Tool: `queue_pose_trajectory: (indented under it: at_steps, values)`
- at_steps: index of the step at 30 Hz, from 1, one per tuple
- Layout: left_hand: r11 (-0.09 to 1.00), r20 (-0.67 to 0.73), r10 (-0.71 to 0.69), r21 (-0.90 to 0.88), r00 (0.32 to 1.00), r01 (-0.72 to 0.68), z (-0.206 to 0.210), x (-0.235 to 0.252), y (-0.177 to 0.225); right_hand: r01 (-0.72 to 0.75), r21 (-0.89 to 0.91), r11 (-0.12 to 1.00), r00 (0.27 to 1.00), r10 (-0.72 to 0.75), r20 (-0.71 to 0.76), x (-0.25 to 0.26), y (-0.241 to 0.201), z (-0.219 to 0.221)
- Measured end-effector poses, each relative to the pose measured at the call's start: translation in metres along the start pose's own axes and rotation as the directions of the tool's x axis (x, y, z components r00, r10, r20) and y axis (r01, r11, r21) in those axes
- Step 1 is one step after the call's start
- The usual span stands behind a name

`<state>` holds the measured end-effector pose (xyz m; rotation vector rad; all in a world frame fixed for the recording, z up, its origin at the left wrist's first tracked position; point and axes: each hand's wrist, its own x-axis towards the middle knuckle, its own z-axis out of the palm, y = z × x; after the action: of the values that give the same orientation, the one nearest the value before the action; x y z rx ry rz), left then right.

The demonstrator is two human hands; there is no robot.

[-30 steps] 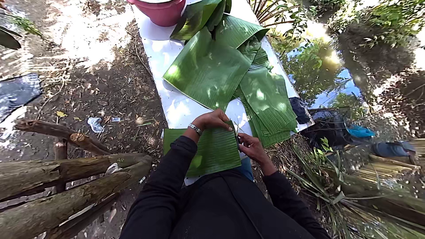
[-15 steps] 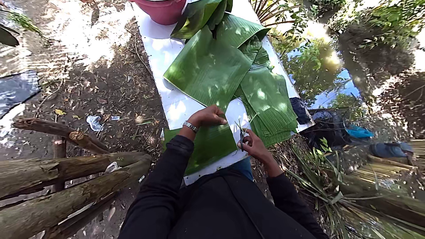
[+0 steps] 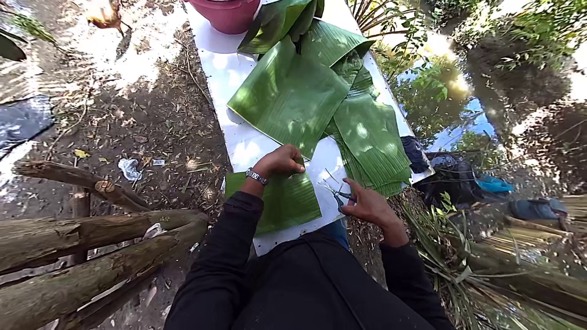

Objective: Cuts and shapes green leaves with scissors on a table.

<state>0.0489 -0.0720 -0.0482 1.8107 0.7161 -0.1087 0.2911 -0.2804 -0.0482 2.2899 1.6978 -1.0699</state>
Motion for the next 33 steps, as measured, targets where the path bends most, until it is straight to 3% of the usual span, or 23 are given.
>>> queue_pose_trajectory:
  at_steps: [4,6,7,8,10,11,12,13,16,18,22,28,33]
  values:
    - [1.000,-0.009,-0.007,0.011,1.000,0.007,0.001,0.001,-0.005,0.047,0.063,0.997,0.985,-0.035,-0.169,0.000,0.001,0.011]
    - [1.000,-0.017,0.003,0.008,1.000,-0.003,0.001,0.003,-0.006,0.230,0.280,0.932,0.940,-0.139,-0.311,0.001,0.002,0.018]
    - [1.000,-0.019,0.006,-0.001,1.000,-0.006,0.002,0.003,-0.006,0.357,0.472,0.806,0.913,-0.194,-0.359,0.002,0.000,0.022]
    - [1.000,-0.020,0.011,-0.007,1.000,-0.012,0.003,0.004,-0.005,0.447,0.672,0.590,0.893,-0.244,-0.379,0.002,-0.004,0.026]
    - [1.000,-0.025,0.022,-0.007,0.999,-0.023,0.004,0.004,-0.002,0.436,0.891,0.124,0.868,-0.317,-0.381,0.004,-0.010,0.032]
    - [1.000,-0.034,0.031,-0.004,0.999,-0.031,0.005,0.004,-0.001,0.431,0.902,0.005,0.859,-0.309,-0.408,0.005,-0.013,0.035]
    - [0.999,-0.044,0.033,-0.004,0.998,-0.033,0.006,0.004,0.001,0.459,0.888,-0.014,0.855,-0.263,-0.446,0.006,-0.016,0.037]
    - [0.999,-0.055,0.040,-0.001,0.998,-0.040,0.007,0.003,0.003,0.498,0.867,0.035,0.853,-0.203,-0.481,0.006,-0.019,0.037]
    - [0.994,-0.084,0.105,0.033,0.991,-0.103,0.005,0.000,0.011,0.465,0.845,0.265,0.880,-0.034,-0.474,0.004,-0.029,0.036]
    - [0.982,-0.101,0.181,0.080,0.978,-0.174,0.004,-0.004,0.023,0.423,0.823,0.378,0.893,-0.023,-0.449,0.001,-0.035,0.036]
    - [0.941,-0.084,0.239,0.267,0.967,-0.209,0.010,-0.006,0.057,0.454,0.808,0.376,0.879,-0.040,-0.475,0.002,-0.046,0.039]
    - [0.906,-0.054,0.151,0.407,0.987,-0.116,0.023,0.003,0.076,0.456,0.848,0.270,0.877,0.025,-0.480,0.009,-0.033,0.025]
    - [0.896,-0.051,0.276,0.374,0.960,-0.238,0.034,0.011,0.072,0.415,0.831,0.372,0.892,0.017,-0.452,0.009,-0.028,0.019]
